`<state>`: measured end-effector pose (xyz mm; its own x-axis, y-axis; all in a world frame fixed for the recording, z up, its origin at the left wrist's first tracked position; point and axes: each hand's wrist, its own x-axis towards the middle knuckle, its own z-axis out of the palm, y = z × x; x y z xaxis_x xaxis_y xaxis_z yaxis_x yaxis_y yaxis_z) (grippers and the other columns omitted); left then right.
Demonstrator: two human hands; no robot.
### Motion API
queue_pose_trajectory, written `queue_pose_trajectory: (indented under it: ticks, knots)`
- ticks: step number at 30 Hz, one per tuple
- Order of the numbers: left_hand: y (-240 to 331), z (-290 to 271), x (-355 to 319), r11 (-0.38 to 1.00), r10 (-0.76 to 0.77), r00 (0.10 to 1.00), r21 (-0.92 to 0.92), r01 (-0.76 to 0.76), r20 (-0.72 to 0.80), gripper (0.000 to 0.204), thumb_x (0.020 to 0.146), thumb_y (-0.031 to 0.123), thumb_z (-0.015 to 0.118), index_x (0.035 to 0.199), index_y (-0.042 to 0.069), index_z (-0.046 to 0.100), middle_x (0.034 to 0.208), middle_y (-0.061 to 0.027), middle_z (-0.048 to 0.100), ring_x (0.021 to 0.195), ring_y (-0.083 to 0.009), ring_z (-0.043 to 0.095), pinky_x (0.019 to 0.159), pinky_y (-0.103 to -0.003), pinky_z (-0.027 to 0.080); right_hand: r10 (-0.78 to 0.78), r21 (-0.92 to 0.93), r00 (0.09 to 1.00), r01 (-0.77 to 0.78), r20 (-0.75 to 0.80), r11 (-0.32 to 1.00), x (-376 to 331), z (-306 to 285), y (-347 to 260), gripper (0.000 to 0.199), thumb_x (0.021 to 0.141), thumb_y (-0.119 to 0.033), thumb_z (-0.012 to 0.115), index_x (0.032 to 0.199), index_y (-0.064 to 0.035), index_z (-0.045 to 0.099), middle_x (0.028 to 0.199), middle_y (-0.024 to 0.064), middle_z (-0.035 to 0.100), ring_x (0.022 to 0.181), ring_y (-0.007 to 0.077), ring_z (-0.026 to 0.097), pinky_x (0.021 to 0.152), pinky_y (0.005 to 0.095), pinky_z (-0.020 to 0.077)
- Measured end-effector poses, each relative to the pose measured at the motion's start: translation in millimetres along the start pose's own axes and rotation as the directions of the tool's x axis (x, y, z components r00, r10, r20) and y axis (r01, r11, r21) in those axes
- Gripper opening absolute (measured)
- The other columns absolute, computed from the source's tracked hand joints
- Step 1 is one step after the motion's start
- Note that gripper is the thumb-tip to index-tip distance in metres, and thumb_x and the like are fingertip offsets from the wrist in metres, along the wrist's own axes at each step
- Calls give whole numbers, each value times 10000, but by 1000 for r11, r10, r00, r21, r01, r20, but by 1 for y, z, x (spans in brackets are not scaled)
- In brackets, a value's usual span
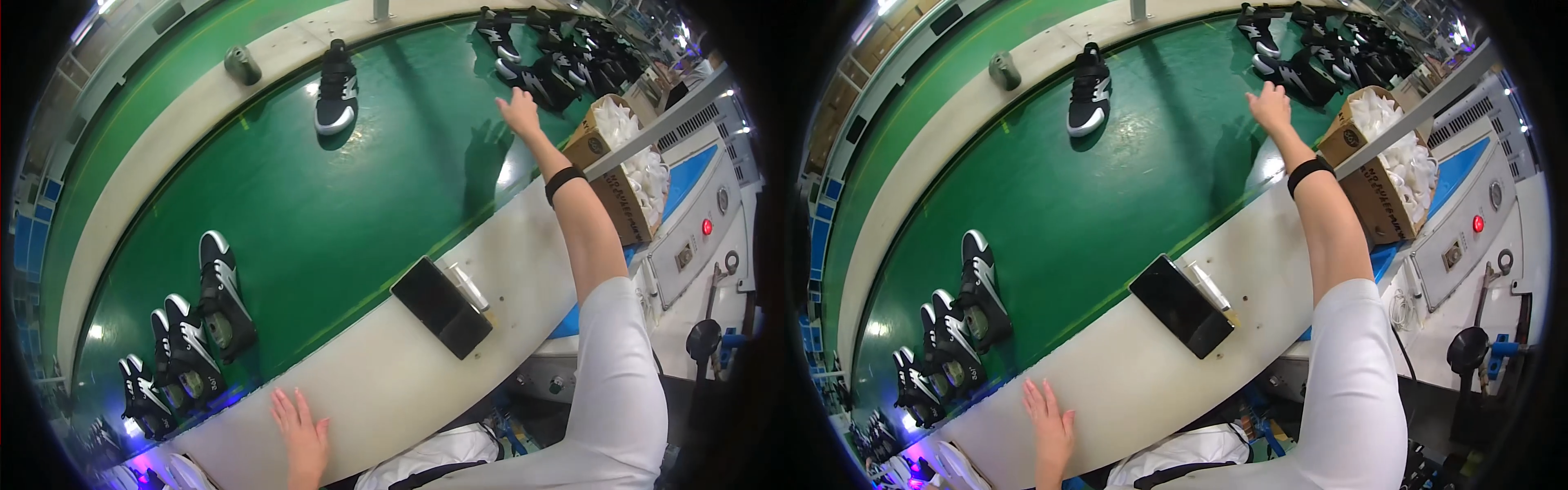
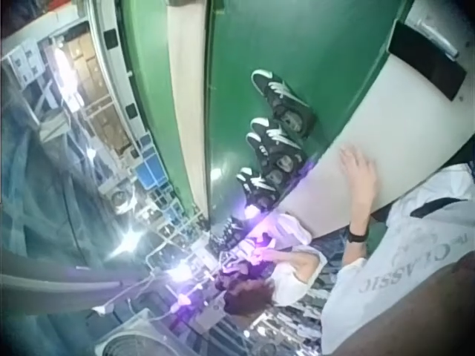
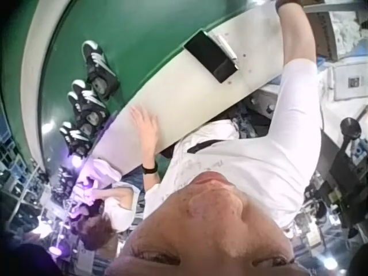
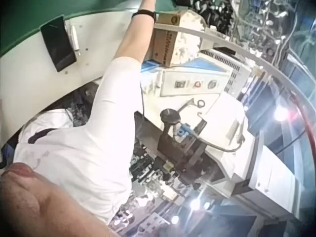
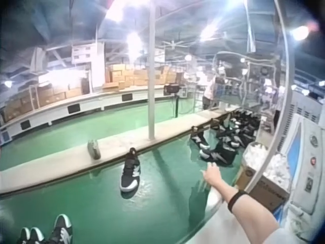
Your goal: Inserting shoe lasts into sneakers on a factory assembly line.
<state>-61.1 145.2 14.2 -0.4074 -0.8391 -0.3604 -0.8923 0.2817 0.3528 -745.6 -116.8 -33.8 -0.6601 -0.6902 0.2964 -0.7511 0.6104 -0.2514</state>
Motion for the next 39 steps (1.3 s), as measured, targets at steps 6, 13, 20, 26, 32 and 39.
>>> queue_pose_trajectory:
  ticks: [6,13,20,26,32,39]
  knots:
    - [9,-9,4,999,-26,999,31,25,34,792,886,187,614,1511,-41,184,1560,-346,42,1443,-529,70,1151,-624,108,170,262,985,-154,-39,953,68,-4,75,755,742,-518,731,1229,36,570,1172,275,631,1114,409,608,953,465,478]
    - [14,-20,-1,995,-53,998,89,51,14,754,864,262,661,1472,-23,320,1517,-349,218,1409,-511,221,1151,-576,213,2,303,1000,-4,6,953,129,13,139,780,756,-527,753,1263,47,599,1231,192,646,1142,288,605,980,365,450]
    - [13,-19,-4,991,-63,996,113,69,-55,762,882,348,636,1493,28,312,1546,-316,187,1432,-474,213,1147,-561,234,-29,802,978,-154,209,576,220,59,201,751,820,-370,761,1370,58,479,1326,127,579,1158,229,578,992,304,433]
    - [13,-19,-3,991,-63,997,111,68,-54,772,877,376,644,1500,61,315,1549,-304,191,1429,-469,226,1143,-560,243,58,410,998,-60,17,910,234,69,225,696,793,-513,706,1208,34,594,1161,154,648,1081,293,614,945,375,451]
    - [12,-20,-3,995,-3,999,96,8,-50,764,873,346,657,1493,50,323,1540,-314,200,1418,-480,240,1147,-554,241,-19,-153,988,-4,-154,988,193,48,157,725,766,-657,651,1046,10,709,996,180,717,1004,358,651,898,446,469]
    - [13,-27,2,997,-23,1000,78,22,7,756,872,318,664,1488,41,325,1524,-328,220,1413,-483,246,1142,-562,248,-33,484,999,9,40,875,42,-13,-22,367,807,-351,720,716,-3,653,666,66,627,560,130,563,543,312,461]
